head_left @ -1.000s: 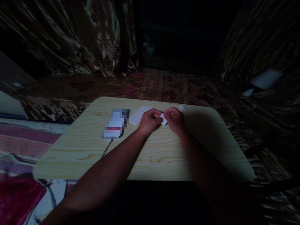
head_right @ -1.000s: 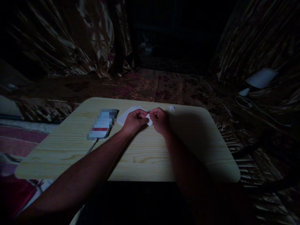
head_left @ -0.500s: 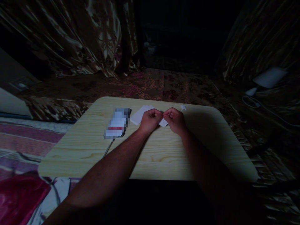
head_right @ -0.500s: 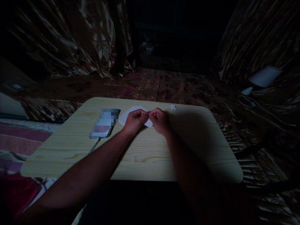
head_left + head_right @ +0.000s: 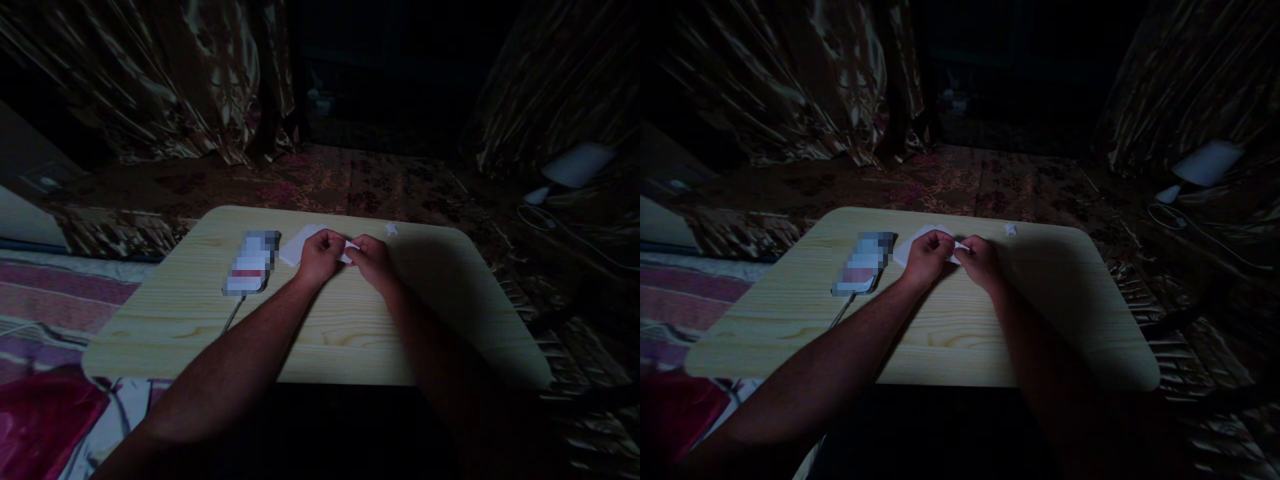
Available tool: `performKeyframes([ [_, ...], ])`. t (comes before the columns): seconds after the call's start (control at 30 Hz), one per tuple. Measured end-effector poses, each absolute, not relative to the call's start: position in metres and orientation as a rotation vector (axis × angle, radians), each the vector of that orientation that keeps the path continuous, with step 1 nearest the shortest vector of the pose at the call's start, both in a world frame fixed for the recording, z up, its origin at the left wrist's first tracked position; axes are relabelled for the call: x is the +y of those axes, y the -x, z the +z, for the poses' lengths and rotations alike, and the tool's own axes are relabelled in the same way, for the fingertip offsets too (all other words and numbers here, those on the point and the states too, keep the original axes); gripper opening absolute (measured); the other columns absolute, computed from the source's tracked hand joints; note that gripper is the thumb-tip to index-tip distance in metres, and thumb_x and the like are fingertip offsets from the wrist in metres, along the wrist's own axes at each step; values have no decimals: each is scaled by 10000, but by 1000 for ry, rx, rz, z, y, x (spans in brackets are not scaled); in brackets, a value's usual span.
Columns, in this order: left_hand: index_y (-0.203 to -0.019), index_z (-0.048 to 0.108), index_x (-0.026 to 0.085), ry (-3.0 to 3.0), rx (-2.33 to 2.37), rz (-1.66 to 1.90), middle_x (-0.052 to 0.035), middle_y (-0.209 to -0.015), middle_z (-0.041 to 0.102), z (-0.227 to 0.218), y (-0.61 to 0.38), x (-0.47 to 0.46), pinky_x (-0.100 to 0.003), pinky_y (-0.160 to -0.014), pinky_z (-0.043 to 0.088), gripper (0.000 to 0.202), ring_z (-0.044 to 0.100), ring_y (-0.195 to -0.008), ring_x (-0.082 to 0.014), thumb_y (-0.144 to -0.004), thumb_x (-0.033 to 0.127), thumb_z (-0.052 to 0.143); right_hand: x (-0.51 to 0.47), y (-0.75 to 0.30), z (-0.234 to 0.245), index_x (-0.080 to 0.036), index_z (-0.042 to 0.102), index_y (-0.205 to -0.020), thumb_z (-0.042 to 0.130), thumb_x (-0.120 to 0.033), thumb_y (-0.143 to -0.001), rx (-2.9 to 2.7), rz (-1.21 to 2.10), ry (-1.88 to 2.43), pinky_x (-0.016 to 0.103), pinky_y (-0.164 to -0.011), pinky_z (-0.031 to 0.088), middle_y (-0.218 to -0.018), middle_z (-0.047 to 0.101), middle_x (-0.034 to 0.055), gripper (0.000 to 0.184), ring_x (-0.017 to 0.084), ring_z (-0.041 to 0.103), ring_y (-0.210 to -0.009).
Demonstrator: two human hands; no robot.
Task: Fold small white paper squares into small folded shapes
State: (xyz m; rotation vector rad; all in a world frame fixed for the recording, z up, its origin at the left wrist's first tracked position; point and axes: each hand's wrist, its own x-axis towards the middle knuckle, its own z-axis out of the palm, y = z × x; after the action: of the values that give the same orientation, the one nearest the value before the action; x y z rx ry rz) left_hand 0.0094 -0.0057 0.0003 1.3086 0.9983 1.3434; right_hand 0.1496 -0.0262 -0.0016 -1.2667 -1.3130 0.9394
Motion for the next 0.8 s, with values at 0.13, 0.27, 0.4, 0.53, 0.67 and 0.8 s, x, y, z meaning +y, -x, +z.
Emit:
performKeyframes([
  [0.13, -748, 654, 170, -1328, 987, 1344, 9, -661, 646, 1, -10, -8, -235, -577, 432, 188, 550, -586, -111, -772, 346, 716, -26, -150, -7, -209, 645, -770, 661, -347, -749, -1349, 845, 1288, 266, -558, 447, -627, 652, -23, 141, 164, 616, -608],
  [0.27, -754, 658, 168, -1325, 989, 1350, 14, -647, 633, 0, -12, -8, -233, -567, 418, 165, 532, -576, -107, -769, 324, 708, -26, -150, -8, -206, 647, -761, 655, -340, -752, -1345, 819, 1278, 261, -549, 415, -634, 650, -22, 135, 157, 593, -606],
  [0.4, -750, 661, 171, -1310, 1002, 1354, 19, -643, 622, 1, -13, -9, -228, -557, 405, 145, 518, -570, -102, -758, 310, 700, -26, -149, -7, -207, 647, -755, 651, -333, -746, -1331, 829, 1275, 259, -549, 399, -628, 636, -30, 127, 148, 566, -596],
  [0.53, -739, 662, 170, -1305, 1013, 1360, 15, -656, 625, 2, -13, -10, -227, -558, 402, 145, 515, -578, -99, -751, 310, 699, -27, -148, -4, -210, 645, -731, 660, -316, -731, -1312, 859, 1266, 257, -535, 373, -601, 616, -40, 108, 139, 539, -568],
  [0.67, -730, 660, 171, -1312, 1018, 1354, 14, -650, 624, 2, -13, -10, -227, -559, 405, 148, 518, -577, -101, -748, 311, 701, -27, -148, -4, -213, 644, -717, 667, -330, -724, -1285, 888, 1249, 259, -541, 378, -602, 620, -39, 119, 141, 540, -568],
  [0.8, -740, 660, 169, -1304, 1017, 1354, 14, -647, 627, 3, -14, -10, -230, -560, 415, 157, 526, -569, -102, -745, 317, 710, -27, -148, -4, -214, 656, -716, 659, -348, -735, -1266, 890, 1250, 263, -563, 406, -610, 627, -36, 136, 149, 557, -593],
])
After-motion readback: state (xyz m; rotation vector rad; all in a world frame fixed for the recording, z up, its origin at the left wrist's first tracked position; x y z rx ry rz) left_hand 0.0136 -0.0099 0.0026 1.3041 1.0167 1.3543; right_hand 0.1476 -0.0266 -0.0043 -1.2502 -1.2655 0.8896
